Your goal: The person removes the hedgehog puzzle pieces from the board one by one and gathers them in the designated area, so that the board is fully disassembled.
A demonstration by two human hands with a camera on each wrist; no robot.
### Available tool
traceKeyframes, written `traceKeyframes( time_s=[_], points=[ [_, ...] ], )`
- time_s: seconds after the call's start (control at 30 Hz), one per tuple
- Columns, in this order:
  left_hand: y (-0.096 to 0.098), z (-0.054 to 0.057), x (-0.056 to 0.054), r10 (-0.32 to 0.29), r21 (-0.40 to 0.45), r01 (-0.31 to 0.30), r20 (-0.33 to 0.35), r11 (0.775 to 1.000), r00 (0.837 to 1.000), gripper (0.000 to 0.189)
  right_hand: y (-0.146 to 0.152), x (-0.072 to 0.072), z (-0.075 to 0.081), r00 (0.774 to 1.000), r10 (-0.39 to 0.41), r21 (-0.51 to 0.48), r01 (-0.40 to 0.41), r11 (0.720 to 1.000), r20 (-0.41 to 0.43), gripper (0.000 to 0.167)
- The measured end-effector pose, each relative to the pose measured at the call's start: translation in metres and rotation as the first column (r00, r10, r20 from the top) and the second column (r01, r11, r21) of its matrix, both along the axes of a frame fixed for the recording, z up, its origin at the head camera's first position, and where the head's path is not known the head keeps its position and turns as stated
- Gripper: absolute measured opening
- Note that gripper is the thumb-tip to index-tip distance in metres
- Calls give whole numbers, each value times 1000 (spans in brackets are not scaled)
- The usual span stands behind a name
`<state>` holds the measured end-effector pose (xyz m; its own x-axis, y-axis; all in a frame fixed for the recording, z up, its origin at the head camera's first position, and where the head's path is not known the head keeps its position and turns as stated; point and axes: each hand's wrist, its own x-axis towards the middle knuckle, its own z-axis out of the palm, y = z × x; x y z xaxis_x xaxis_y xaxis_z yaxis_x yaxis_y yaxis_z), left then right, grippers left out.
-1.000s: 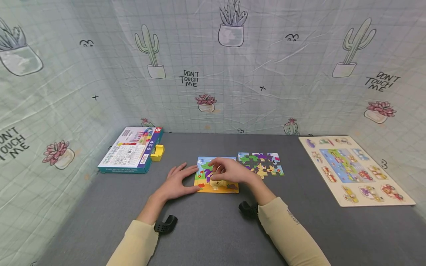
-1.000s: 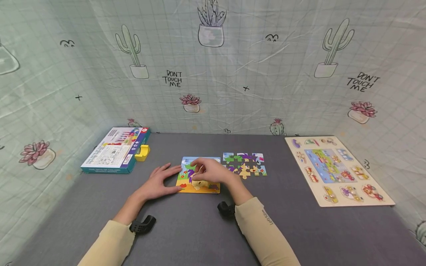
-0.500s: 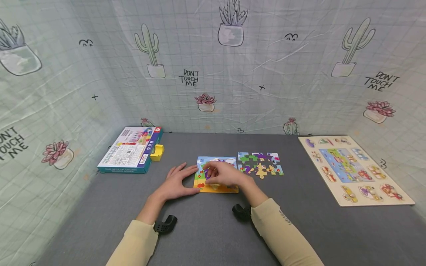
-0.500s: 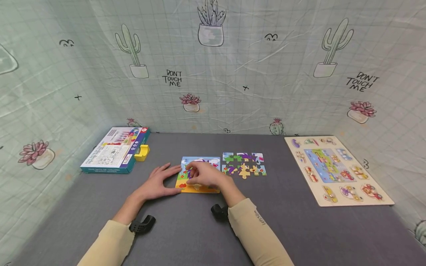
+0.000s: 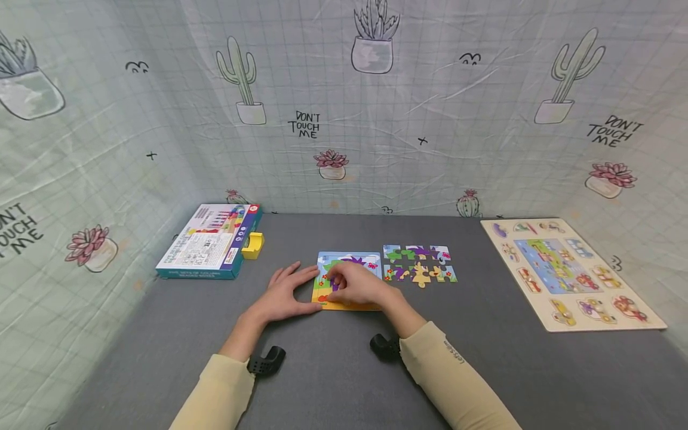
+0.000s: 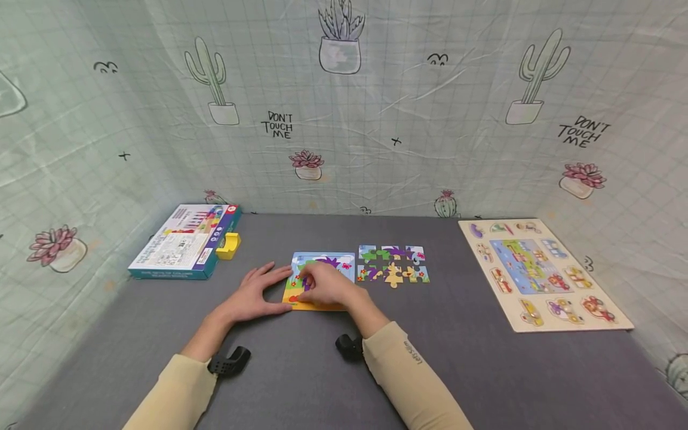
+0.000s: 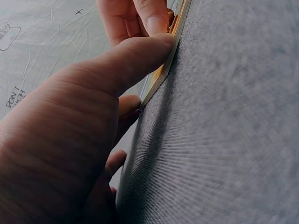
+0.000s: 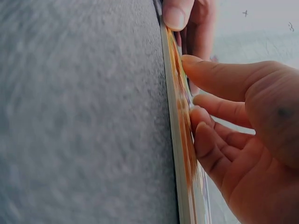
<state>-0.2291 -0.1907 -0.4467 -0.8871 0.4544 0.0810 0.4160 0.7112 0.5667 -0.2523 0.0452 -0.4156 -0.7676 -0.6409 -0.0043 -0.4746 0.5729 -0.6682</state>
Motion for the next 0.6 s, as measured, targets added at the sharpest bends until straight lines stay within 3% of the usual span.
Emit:
traceKeyframes(
  time_s=[0.6],
  points=[
    [0,0,0,-1,0,1,-16,1000,1000,80,-10,3,0,997,-72,68,73,995,-25,39]
  ],
)
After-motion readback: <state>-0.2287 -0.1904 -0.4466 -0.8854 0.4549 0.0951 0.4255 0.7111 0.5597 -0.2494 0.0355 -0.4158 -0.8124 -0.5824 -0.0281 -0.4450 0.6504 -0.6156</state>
